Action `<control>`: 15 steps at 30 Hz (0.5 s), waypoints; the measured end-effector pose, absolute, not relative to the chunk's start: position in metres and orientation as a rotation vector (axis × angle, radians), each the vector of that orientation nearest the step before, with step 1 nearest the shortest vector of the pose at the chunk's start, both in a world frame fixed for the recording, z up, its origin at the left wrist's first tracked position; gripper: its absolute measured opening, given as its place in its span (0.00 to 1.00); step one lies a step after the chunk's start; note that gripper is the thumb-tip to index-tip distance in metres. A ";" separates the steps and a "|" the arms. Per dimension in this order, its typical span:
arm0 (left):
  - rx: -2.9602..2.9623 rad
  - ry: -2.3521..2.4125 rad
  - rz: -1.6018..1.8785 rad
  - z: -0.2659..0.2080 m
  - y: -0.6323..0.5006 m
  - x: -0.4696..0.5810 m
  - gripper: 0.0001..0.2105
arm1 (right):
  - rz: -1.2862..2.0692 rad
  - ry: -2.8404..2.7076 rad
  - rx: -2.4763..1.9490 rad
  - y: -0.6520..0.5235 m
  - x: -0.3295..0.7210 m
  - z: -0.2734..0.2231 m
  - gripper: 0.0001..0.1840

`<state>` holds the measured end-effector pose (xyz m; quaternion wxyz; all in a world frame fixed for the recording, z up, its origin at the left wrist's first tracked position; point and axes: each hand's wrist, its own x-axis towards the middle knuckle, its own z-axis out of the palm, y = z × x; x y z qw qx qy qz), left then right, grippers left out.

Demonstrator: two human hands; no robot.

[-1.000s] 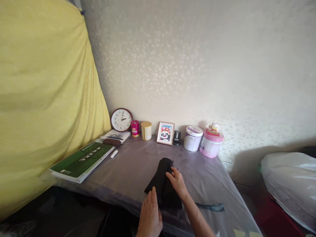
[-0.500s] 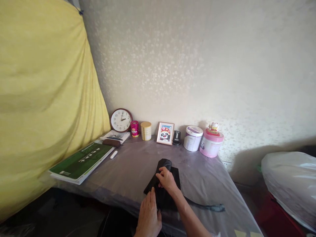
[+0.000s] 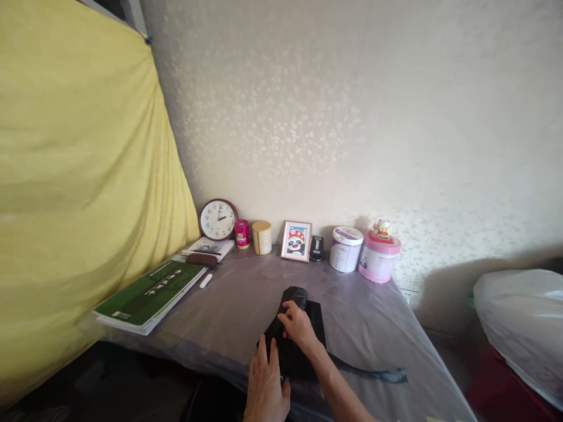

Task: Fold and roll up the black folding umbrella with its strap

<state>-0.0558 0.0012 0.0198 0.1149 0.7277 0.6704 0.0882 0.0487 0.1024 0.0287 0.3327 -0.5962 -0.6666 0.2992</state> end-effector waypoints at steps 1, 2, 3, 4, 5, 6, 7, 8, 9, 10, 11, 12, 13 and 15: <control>2.140 1.970 0.271 0.019 0.002 -0.057 0.32 | 0.772 -1.745 -1.559 0.102 0.048 0.029 0.12; 2.152 1.968 0.286 0.016 0.003 -0.058 0.32 | 0.765 -1.751 -1.558 0.102 0.048 0.030 0.12; 2.159 1.961 0.296 0.012 0.005 -0.059 0.32 | 0.758 -1.757 -1.552 0.102 0.048 0.031 0.12; 2.169 1.941 0.303 0.006 0.006 -0.060 0.32 | 0.755 -1.764 -1.544 0.101 0.047 0.032 0.12; 2.177 1.919 0.307 -0.001 0.008 -0.062 0.31 | 0.754 -1.771 -1.537 0.100 0.047 0.033 0.12; 2.166 1.892 0.301 -0.007 0.010 -0.063 0.30 | 0.757 -1.779 -1.531 0.099 0.046 0.035 0.12; 2.176 1.867 0.319 -0.014 0.012 -0.065 0.29 | 0.762 -1.789 -1.527 0.098 0.046 0.036 0.12; 2.180 1.860 0.328 -0.020 0.013 -0.066 0.28 | 0.767 -1.799 -1.524 0.097 0.045 0.038 0.12; 2.187 1.849 0.333 -0.024 0.014 -0.067 0.29 | 0.772 -1.812 -1.520 0.096 0.045 0.040 0.11; 2.195 1.836 0.355 -0.026 0.014 -0.068 0.30 | 0.775 -1.826 -1.516 0.095 0.045 0.041 0.11; 2.195 1.821 0.384 -0.026 0.014 -0.069 0.32 | 0.776 -1.840 -1.512 0.094 0.045 0.043 0.11; 2.186 1.804 0.422 -0.025 0.014 -0.069 0.34 | 0.776 -1.852 -1.509 0.093 0.045 0.044 0.10; 2.174 1.787 0.459 -0.021 0.013 -0.069 0.37 | 0.778 -1.862 -1.507 0.092 0.045 0.045 0.10; 2.156 1.764 0.483 -0.012 0.011 -0.069 0.40 | 0.775 -1.875 -1.502 0.091 0.046 0.046 0.09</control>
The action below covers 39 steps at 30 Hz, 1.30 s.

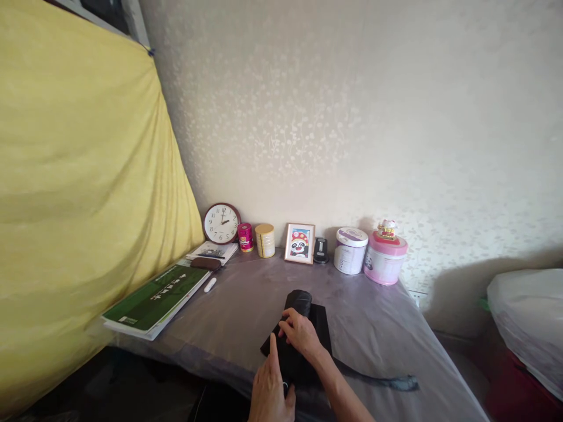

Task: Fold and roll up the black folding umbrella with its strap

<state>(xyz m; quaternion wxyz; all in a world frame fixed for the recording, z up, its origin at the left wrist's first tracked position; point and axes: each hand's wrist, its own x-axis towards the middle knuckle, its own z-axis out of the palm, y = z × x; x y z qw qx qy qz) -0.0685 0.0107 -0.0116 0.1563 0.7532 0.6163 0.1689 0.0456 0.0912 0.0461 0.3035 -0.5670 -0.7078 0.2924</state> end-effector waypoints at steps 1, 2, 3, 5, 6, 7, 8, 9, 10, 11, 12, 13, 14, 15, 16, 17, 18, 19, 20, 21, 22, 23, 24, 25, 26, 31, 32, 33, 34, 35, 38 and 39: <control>2.157 1.773 0.457 -0.006 0.010 -0.068 0.41 | 0.765 -1.882 -1.497 0.091 0.046 0.046 0.09; 2.162 1.793 0.416 0.000 0.008 -0.067 0.42 | 0.754 -1.888 -1.490 0.091 0.047 0.046 0.09; 2.170 1.817 0.375 0.005 0.008 -0.066 0.42 | 0.742 -1.893 -1.482 0.092 0.047 0.046 0.09; 2.181 1.853 0.323 0.012 0.007 -0.063 0.42 | 0.729 -1.896 -1.463 0.092 0.048 0.045 0.09; 2.182 1.859 0.315 0.015 0.006 -0.062 0.41 | 0.734 -1.895 -1.451 0.092 0.048 0.044 0.09; 2.187 1.854 0.309 0.016 0.007 -0.060 0.41 | 0.745 -1.890 -1.445 0.092 0.048 0.044 0.10; 2.190 1.851 0.300 0.017 0.007 -0.059 0.41 | 0.753 -1.884 -1.445 0.092 0.048 0.043 0.10; 2.192 1.849 0.287 0.016 0.007 -0.057 0.40 | 0.757 -1.879 -1.442 0.091 0.048 0.043 0.10; 2.195 1.852 0.277 0.015 0.007 -0.056 0.40 | 0.759 -1.878 -1.434 0.090 0.049 0.044 0.11; 2.199 1.857 0.269 0.014 0.008 -0.055 0.41 | 0.760 -1.883 -1.417 0.088 0.050 0.044 0.11; 2.204 1.866 0.264 0.013 0.008 -0.054 0.41 | 0.755 -1.896 -1.390 0.086 0.051 0.044 0.11; 2.206 1.881 0.262 0.011 0.009 -0.054 0.41 | 0.730 -1.914 -1.357 0.084 0.053 0.045 0.12; 2.207 1.898 0.260 0.010 0.010 -0.055 0.41 | 0.687 -1.935 -1.320 0.082 0.056 0.044 0.12; 2.208 1.911 0.254 0.009 0.010 -0.055 0.41 | 0.628 -1.956 -1.286 0.080 0.059 0.044 0.13; 2.208 1.918 0.242 0.009 0.011 -0.056 0.41 | 0.562 -1.976 -1.255 0.080 0.063 0.042 0.13; 2.209 1.915 0.229 0.008 0.011 -0.057 0.41 | 0.497 -1.999 -1.227 0.080 0.067 0.040 0.13; 2.210 1.905 0.217 0.008 0.012 -0.058 0.41 | 0.444 -2.023 -1.202 0.082 0.070 0.037 0.13; 2.209 1.896 0.206 0.008 0.013 -0.059 0.41 | 0.408 -2.047 -1.185 0.085 0.073 0.034 0.13; 2.203 1.890 0.199 0.007 0.013 -0.059 0.41 | 0.385 -2.069 -1.181 0.088 0.076 0.030 0.13; 2.192 1.886 0.194 0.007 0.014 -0.059 0.41 | 0.365 -2.085 -1.187 0.093 0.078 0.027 0.14; 2.173 1.883 0.192 0.006 0.014 -0.059 0.41 | 0.347 -2.095 -1.200 0.098 0.079 0.023 0.15; 2.147 1.878 0.194 0.006 0.014 -0.058 0.41 | 0.331 -2.102 -1.214 0.104 0.080 0.020 0.16; 2.118 1.869 0.197 0.005 0.015 -0.057 0.41 | 0.316 -2.107 -1.228 0.110 0.080 0.018 0.16; 2.091 1.856 0.200 0.005 0.015 -0.057 0.41 | 0.304 -2.112 -1.238 0.117 0.081 0.016 0.17; 2.069 1.841 0.202 0.005 0.015 -0.056 0.41 | 0.294 -2.118 -1.244 0.123 0.081 0.014 0.17; 2.043 1.781 0.212 0.007 0.014 -0.058 0.40 | 0.287 -2.100 -1.310 0.151 0.082 0.013 0.17; 2.042 1.776 0.222 0.008 0.014 -0.059 0.40 | 0.298 -2.083 -1.334 0.156 0.082 0.013 0.16; 2.042 1.773 0.232 0.009 0.013 -0.060 0.40 | 0.321 -2.045 -1.366 0.160 0.083 0.013 0.16; 2.042 1.770 0.242 0.009 0.012 -0.060 0.40 | 0.350 -1.988 -1.405 0.163 0.084 0.013 0.15; 2.042 1.768 0.250 0.010 0.011 -0.060 0.40 | 0.381 -1.918 -1.447 0.166 0.086 0.014 0.15; 2.033 1.750 0.281 0.015 0.009 -0.060 0.39 | 0.436 -1.709 -1.570 0.168 0.102 0.014 0.16; 2.020 1.744 0.291 0.017 0.008 -0.060 0.38 | 0.440 -1.653 -1.606 0.166 0.111 0.014 0.16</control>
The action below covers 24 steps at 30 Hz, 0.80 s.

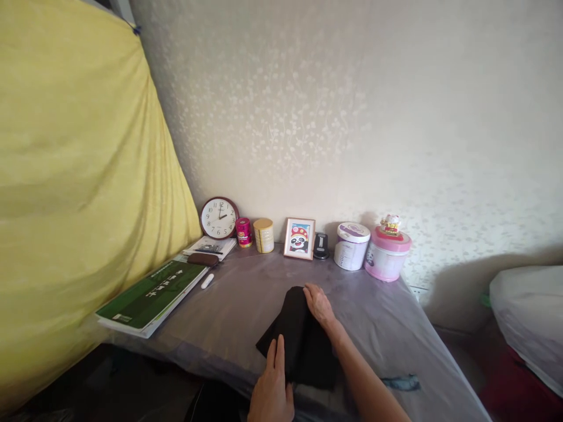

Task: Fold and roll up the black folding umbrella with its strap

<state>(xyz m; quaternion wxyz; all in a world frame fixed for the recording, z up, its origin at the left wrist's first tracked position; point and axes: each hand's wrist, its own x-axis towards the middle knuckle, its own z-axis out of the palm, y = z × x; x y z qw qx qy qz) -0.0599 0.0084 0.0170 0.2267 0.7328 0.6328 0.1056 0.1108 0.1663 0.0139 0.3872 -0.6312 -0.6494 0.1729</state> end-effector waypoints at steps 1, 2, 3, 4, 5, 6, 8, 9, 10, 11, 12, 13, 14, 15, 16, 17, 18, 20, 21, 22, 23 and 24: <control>2.001 1.738 0.296 0.019 0.008 -0.060 0.38 | 0.443 -1.603 -1.639 0.163 0.120 0.014 0.17; 1.980 1.732 0.298 0.022 0.007 -0.060 0.37 | 0.454 -1.548 -1.669 0.159 0.130 0.013 0.17; 1.962 1.727 0.303 0.024 0.006 -0.060 0.37 | 0.474 -1.493 -1.695 0.154 0.140 0.012 0.17; 1.949 1.726 0.309 0.025 0.006 -0.060 0.36 | 0.506 -1.445 -1.713 0.148 0.149 0.012 0.17; 1.942 1.726 0.319 0.026 0.005 -0.060 0.36 | 0.548 -1.404 -1.723 0.140 0.156 0.011 0.18; 1.944 1.724 0.338 0.026 0.005 -0.060 0.36 | 0.597 -1.370 -1.728 0.133 0.162 0.010 0.18; 1.953 1.724 0.381 0.025 0.005 -0.060 0.36 | 0.691 -1.321 -1.729 0.117 0.166 0.008 0.19; 1.954 1.726 0.394 0.024 0.005 -0.061 0.36 | 0.735 -1.305 -1.724 0.109 0.165 0.007 0.19; 1.955 1.727 0.403 0.023 0.005 -0.061 0.36 | 0.783 -1.294 -1.714 0.101 0.162 0.006 0.19; 1.957 1.727 0.410 0.022 0.005 -0.061 0.36 | 0.832 -1.285 -1.699 0.094 0.158 0.006 0.19; 1.958 1.729 0.413 0.022 0.005 -0.061 0.36 | 0.879 -1.276 -1.682 0.087 0.154 0.006 0.19; 1.959 1.732 0.414 0.022 0.005 -0.061 0.36 | 0.922 -1.267 -1.666 0.082 0.149 0.006 0.19; 1.960 1.733 0.416 0.022 0.005 -0.061 0.36 | 0.951 -1.258 -1.653 0.077 0.143 0.007 0.20; 1.962 1.732 0.420 0.022 0.005 -0.061 0.36 | 0.966 -1.252 -1.646 0.074 0.138 0.008 0.20; 1.964 1.731 0.421 0.022 0.005 -0.061 0.36 | 0.968 -1.250 -1.646 0.072 0.133 0.010 0.21; 1.964 1.730 0.420 0.023 0.005 -0.061 0.36 | 0.966 -1.253 -1.647 0.072 0.129 0.011 0.22; 1.964 1.728 0.419 0.023 0.005 -0.061 0.36 | 0.963 -1.259 -1.649 0.072 0.125 0.013 0.23; 1.961 1.726 0.421 0.023 0.005 -0.061 0.36 | 0.950 -1.269 -1.653 0.075 0.118 0.017 0.25; 1.959 1.726 0.423 0.022 0.004 -0.061 0.36 | 0.939 -1.272 -1.654 0.077 0.115 0.019 0.25; 1.955 1.725 0.425 0.022 0.004 -0.062 0.36 | 0.922 -1.276 -1.653 0.079 0.112 0.022 0.25; 1.951 1.724 0.425 0.022 0.004 -0.062 0.36 | 0.904 -1.281 -1.650 0.082 0.108 0.024 0.25; 1.946 1.725 0.424 0.022 0.005 -0.062 0.36 | 0.884 -1.288 -1.648 0.084 0.105 0.026 0.25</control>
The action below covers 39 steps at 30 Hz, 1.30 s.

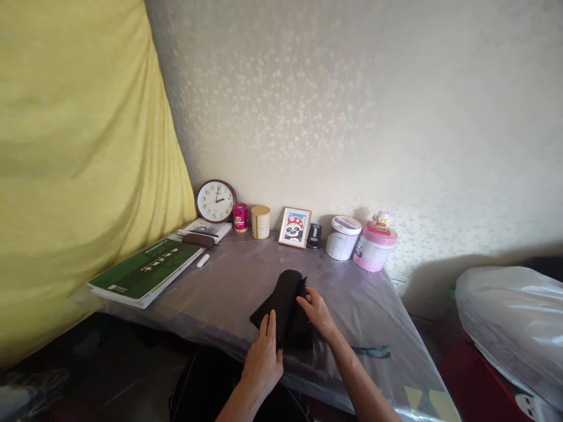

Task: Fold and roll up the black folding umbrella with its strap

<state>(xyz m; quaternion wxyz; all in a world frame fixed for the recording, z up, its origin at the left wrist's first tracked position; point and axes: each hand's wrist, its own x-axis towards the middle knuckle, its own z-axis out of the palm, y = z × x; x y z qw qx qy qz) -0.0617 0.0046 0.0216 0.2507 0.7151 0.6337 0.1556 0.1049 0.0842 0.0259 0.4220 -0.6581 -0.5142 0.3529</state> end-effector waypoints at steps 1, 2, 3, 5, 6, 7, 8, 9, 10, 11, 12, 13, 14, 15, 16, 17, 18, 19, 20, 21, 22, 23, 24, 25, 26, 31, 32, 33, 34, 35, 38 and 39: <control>1.944 1.726 0.422 0.021 0.005 -0.062 0.36 | 0.861 -1.300 -1.645 0.086 0.101 0.028 0.24; 1.943 1.727 0.419 0.021 0.005 -0.061 0.36 | 0.838 -1.320 -1.638 0.089 0.097 0.030 0.24; 1.944 1.730 0.418 0.021 0.006 -0.061 0.36 | 0.818 -1.341 -1.633 0.091 0.092 0.031 0.23; 1.947 1.738 0.417 0.021 0.006 -0.061 0.35 | 0.794 -1.377 -1.637 0.094 0.083 0.032 0.22; 1.948 1.740 0.415 0.020 0.007 -0.061 0.35 | 0.788 -1.393 -1.643 0.096 0.078 0.032 0.21; 1.948 1.742 0.410 0.020 0.007 -0.061 0.35 | 0.781 -1.407 -1.648 0.097 0.073 0.032 0.21; 1.948 1.742 0.406 0.019 0.007 -0.061 0.35 | 0.768 -1.418 -1.653 0.099 0.069 0.031 0.21; 1.948 1.741 0.401 0.018 0.007 -0.062 0.35 | 0.748 -1.429 -1.654 0.099 0.065 0.031 0.20; 1.949 1.742 0.399 0.018 0.007 -0.062 0.35 | 0.723 -1.440 -1.652 0.100 0.062 0.030 0.20; 1.951 1.743 0.396 0.017 0.008 -0.062 0.35 | 0.696 -1.451 -1.651 0.100 0.059 0.029 0.19; 1.953 1.745 0.392 0.017 0.008 -0.063 0.35 | 0.677 -1.464 -1.650 0.100 0.056 0.029 0.19; 1.954 1.749 0.392 0.016 0.008 -0.063 0.35 | 0.675 -1.479 -1.649 0.100 0.054 0.029 0.19; 1.957 1.752 0.392 0.017 0.008 -0.063 0.35 | 0.699 -1.497 -1.641 0.100 0.052 0.029 0.19; 1.961 1.752 0.392 0.017 0.008 -0.063 0.34 | 0.749 -1.516 -1.623 0.100 0.051 0.029 0.18; 1.965 1.751 0.392 0.018 0.008 -0.062 0.33 | 0.817 -1.534 -1.595 0.099 0.050 0.030 0.17; 1.967 1.753 0.390 0.019 0.008 -0.061 0.32 | 0.889 -1.543 -1.561 0.099 0.049 0.030 0.16; 1.969 1.758 0.388 0.020 0.008 -0.061 0.31 | 0.955 -1.543 -1.526 0.098 0.049 0.031 0.15; 1.970 1.763 0.384 0.021 0.007 -0.060 0.31 | 0.999 -1.538 -1.496 0.097 0.048 0.031 0.15; 1.970 1.767 0.379 0.022 0.007 -0.060 0.30 | 1.014 -1.536 -1.476 0.096 0.048 0.031 0.14; 1.968 1.771 0.375 0.022 0.006 -0.059 0.30 | 0.996 -1.538 -1.468 0.094 0.048 0.031 0.14; 1.968 1.773 0.372 0.023 0.006 -0.059 0.31 | 0.947 -1.544 -1.466 0.093 0.048 0.030 0.13; 1.967 1.774 0.371 0.023 0.006 -0.059 0.31 | 0.876 -1.554 -1.466 0.091 0.048 0.030 0.13; 1.965 1.776 0.370 0.023 0.005 -0.059 0.31 | 0.792 -1.567 -1.461 0.090 0.049 0.029 0.12; 1.962 1.778 0.369 0.022 0.005 -0.058 0.31 | 0.708 -1.577 -1.450 0.089 0.049 0.028 0.11; 1.960 1.778 0.372 0.022 0.005 -0.058 0.31 | 0.636 -1.582 -1.431 0.089 0.050 0.026 0.11; 1.953 1.756 0.430 0.023 0.005 -0.057 0.32 | 0.434 -1.378 -1.441 0.098 0.065 0.012 0.15; 1.945 1.760 0.435 0.023 0.005 -0.056 0.32 | 0.407 -1.318 -1.464 0.101 0.069 0.008 0.16; 1.937 1.765 0.436 0.023 0.005 -0.056 0.33 | 0.397 -1.276 -1.487 0.105 0.073 0.003 0.18; 1.931 1.769 0.439 0.024 0.005 -0.056 0.33 | 0.403 -1.243 -1.512 0.108 0.077 -0.001 0.20; 1.927 1.771 0.447 0.024 0.005 -0.056 0.33 | 0.422 -1.213 -1.540 0.111 0.080 -0.005 0.23; 1.919 1.774 0.439 0.026 0.004 -0.056 0.33 | 0.538 -1.191 -1.595 0.118 0.082 -0.013 0.29; 1.916 1.779 0.426 0.027 0.004 -0.055 0.34 | 0.572 -1.196 -1.593 0.119 0.081 -0.014 0.31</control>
